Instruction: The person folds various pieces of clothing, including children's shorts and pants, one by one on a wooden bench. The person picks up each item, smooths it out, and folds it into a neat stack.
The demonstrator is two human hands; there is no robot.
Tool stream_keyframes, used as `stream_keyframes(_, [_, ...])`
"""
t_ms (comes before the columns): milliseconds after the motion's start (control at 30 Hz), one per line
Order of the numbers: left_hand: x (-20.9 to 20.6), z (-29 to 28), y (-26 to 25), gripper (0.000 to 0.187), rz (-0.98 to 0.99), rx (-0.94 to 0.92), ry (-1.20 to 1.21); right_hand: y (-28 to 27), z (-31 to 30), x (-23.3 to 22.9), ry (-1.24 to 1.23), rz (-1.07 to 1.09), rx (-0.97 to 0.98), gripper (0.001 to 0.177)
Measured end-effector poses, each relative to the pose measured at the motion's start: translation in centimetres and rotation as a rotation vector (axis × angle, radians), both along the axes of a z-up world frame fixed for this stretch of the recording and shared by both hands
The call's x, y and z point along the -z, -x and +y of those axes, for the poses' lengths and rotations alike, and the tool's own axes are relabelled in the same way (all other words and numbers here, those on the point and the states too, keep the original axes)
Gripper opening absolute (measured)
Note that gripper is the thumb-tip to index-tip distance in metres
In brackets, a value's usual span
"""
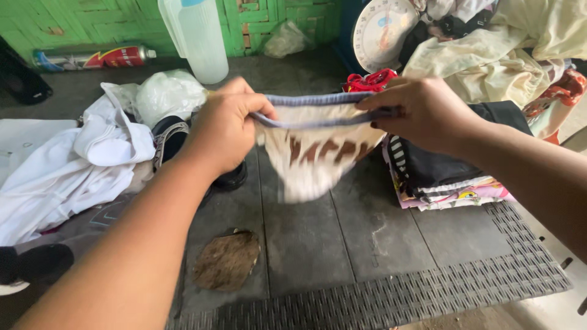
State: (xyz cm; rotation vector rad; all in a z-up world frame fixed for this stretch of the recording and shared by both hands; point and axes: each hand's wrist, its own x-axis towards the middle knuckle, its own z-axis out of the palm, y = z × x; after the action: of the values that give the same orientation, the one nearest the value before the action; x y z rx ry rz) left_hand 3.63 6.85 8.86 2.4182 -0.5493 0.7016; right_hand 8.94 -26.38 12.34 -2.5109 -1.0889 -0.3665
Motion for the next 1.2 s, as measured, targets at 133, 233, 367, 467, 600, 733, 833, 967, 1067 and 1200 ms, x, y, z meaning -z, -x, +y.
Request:
stream_keyframes(133, [2.9,0.9,0.9,0.014,-0.195,0.13,-0.184,2.1,-0.6,2.9,0.46,0.075,0.229,0.028])
stream_keyframes(233, [7.8,0.1,4.5,0.029,0.03,0.164,-0.319,5.1,-0.7,7.9,0.927,0.042,0.025,0.021])
stream_keyframes(367, [12.4,-1.4,7.8,0.018,0.334,0.15,-0.25,7.0,-1.8,13.0,0.201,0.223,-0.09,0.019])
stream_keyframes(467, [11.7,-1.8,7.7,0.014,0.352,0.122,-0.119,6.0,-2.6,12.8,0.183,0.441,-0.052,0.021])
stream_keyframes(600, [6.4,-1.1,4.8,0.013,0.427,0.207,0.27,2.8,-3.5,6.8,0.039,0.468,0.097,0.018])
stream_keyframes(733, [1.1,-0.2,1.2,0.014,0.482,0.011,0.079,-0.1,-0.9,2.5,0.072,0.486,0.4,0.019])
stream_keyframes(833, [0.0,-0.6,-0.2,0.01,0.192,-0.036,0.131,-0.5,0.2,1.0,-0.04,0.034,0.108,0.018])
stream_keyframes(967, [2.2,-0.2,-0.4,0.014,-0.137,-0.009,0.212,0.1,-1.2,2.1,-0.228,-0.007,0.106,0.024])
stream_keyframes(1067, [6.2,-0.1,2.0,0.018,-0.222,0.055,0.055,1.8,-2.4,6.2,-0.135,-0.062,0.0,0.021])
stream_keyframes(1200, [12.6,-1.9,7.9,0.017,0.178,0.226,0.114,6.7,-2.5,14.4,0.129,0.167,-0.019,0.009])
